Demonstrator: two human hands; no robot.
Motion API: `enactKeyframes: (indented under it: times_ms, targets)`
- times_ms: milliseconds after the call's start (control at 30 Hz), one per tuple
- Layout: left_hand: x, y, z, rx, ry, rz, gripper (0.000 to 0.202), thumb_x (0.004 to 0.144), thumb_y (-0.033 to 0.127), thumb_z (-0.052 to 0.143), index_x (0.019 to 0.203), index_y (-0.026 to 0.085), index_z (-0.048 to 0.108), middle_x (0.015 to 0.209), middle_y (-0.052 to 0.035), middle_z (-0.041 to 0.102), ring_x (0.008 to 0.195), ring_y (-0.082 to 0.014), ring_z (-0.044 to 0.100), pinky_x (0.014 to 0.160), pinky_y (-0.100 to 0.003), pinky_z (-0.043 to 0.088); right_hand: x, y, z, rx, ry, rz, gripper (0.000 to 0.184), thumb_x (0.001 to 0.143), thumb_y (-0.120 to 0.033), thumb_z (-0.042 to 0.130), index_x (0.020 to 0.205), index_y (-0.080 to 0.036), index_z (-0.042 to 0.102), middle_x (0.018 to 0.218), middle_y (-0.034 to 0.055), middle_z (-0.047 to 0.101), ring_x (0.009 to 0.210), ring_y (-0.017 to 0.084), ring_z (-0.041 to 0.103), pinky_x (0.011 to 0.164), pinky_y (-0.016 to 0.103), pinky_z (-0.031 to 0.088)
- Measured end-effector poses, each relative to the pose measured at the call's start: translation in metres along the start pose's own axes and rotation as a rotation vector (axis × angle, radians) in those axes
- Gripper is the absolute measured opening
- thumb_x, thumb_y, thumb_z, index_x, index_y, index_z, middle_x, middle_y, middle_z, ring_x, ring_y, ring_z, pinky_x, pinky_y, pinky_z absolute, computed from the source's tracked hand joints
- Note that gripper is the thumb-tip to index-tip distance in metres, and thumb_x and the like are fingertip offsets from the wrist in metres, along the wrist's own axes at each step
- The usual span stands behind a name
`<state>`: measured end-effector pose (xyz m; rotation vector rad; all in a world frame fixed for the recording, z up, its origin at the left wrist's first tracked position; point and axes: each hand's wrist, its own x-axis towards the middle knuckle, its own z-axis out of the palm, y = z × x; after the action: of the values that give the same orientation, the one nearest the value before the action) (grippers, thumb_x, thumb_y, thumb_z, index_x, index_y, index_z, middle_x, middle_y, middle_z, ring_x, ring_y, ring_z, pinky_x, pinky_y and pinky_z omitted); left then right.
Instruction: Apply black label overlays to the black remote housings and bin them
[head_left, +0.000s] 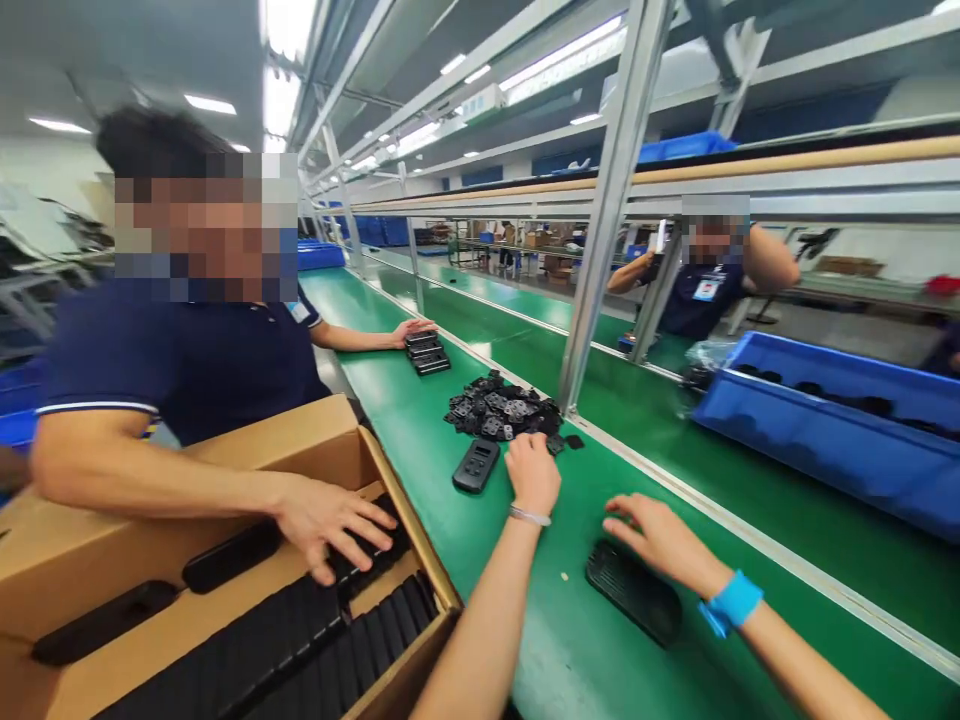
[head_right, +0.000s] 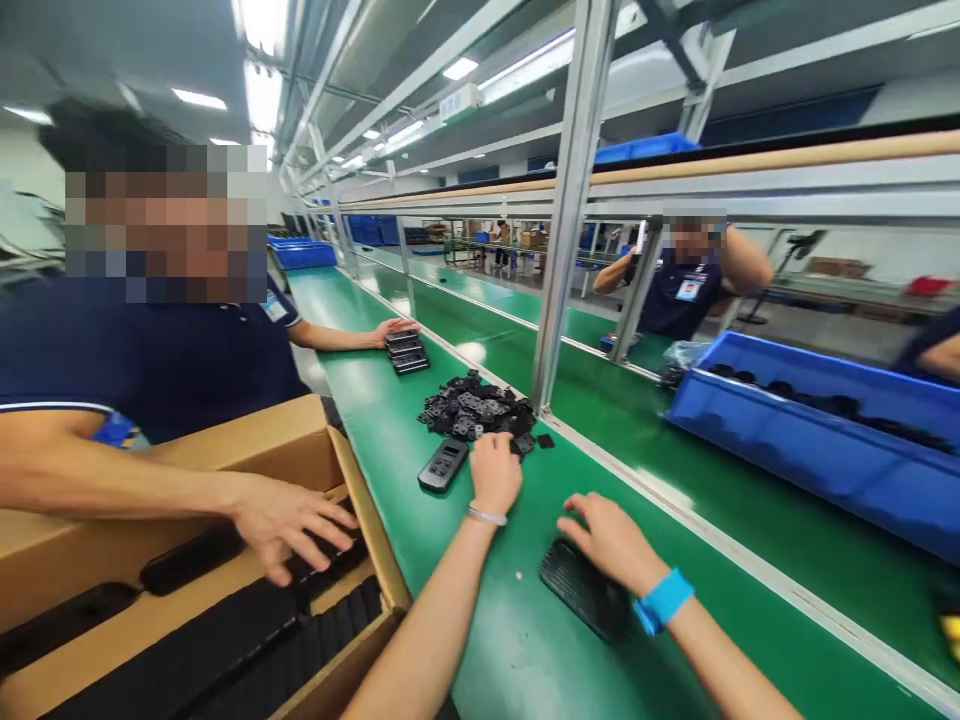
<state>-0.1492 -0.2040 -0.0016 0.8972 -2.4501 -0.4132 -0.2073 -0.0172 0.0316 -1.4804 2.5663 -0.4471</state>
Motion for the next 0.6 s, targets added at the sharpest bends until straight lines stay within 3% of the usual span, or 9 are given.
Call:
enactKeyframes:
  times_ms: [67, 133, 233, 400, 600]
  targets:
    - [0.004, -0.014, -0.014, 0.043, 0.013, -0.119, 0.040, 0.085, 0.017, 0.052, 0.125, 0.012, 0.050, 0.126, -0.0220, 0.051, 0.120, -0.0368, 0.045, 0.095, -0.052, 0.040, -0.050, 0.003, 0.017, -0.005, -0.049, -0.001, 0.044, 0.086, -0.034, 0.060, 0.127, -0.018, 0.059, 0.124, 0.0132, 0.062, 0.109, 0.025, 0.060, 0.093, 0.034, 0.048]
    - [0.004, -0.027, -0.020, 0.100, 0.003, -0.227, 0.051, 0.086, 0.021, 0.055, 0.134, 0.009, 0.042, 0.138, -0.0237, 0.042, 0.129, -0.0402, 0.037, 0.102, -0.060, 0.031, -0.085, 0.002, 0.033, -0.046, -0.062, -0.003, 0.051, 0.089, -0.032, 0.059, 0.138, -0.022, 0.050, 0.143, 0.0137, 0.046, 0.124, 0.027, 0.050, 0.102, 0.039, 0.042]
    - [-0.012, -0.035, -0.022, 0.177, -0.066, -0.258, 0.051, 0.088, 0.026, 0.057, 0.134, 0.011, 0.043, 0.142, -0.0198, 0.041, 0.132, -0.0377, 0.035, 0.107, -0.061, 0.026, -0.118, -0.002, 0.052, -0.163, -0.006, 0.061, 0.042, 0.096, -0.030, 0.046, 0.137, -0.024, 0.052, 0.146, 0.0160, 0.042, 0.124, 0.030, 0.047, 0.100, 0.046, 0.043]
    - [-0.077, -0.018, -0.029, 0.227, -0.175, -0.022, 0.040, 0.088, 0.024, 0.058, 0.126, 0.014, 0.053, 0.132, -0.0164, 0.051, 0.122, -0.0334, 0.047, 0.097, -0.053, 0.041, -0.162, 0.008, 0.063, -0.264, 0.149, 0.143, 0.042, 0.095, -0.040, 0.047, 0.129, -0.019, 0.060, 0.133, 0.0216, 0.053, 0.111, 0.033, 0.056, 0.088, 0.048, 0.050]
    - [-0.147, 0.030, -0.039, 0.160, -0.250, 0.248, 0.034, 0.084, 0.016, 0.055, 0.115, 0.027, 0.063, 0.116, -0.0148, 0.059, 0.107, -0.0337, 0.052, 0.087, -0.050, 0.045, -0.194, 0.054, 0.059, -0.289, 0.285, 0.103, 0.049, 0.092, -0.040, 0.039, 0.127, -0.014, 0.062, 0.120, 0.0204, 0.061, 0.099, 0.034, 0.062, 0.084, 0.048, 0.053]
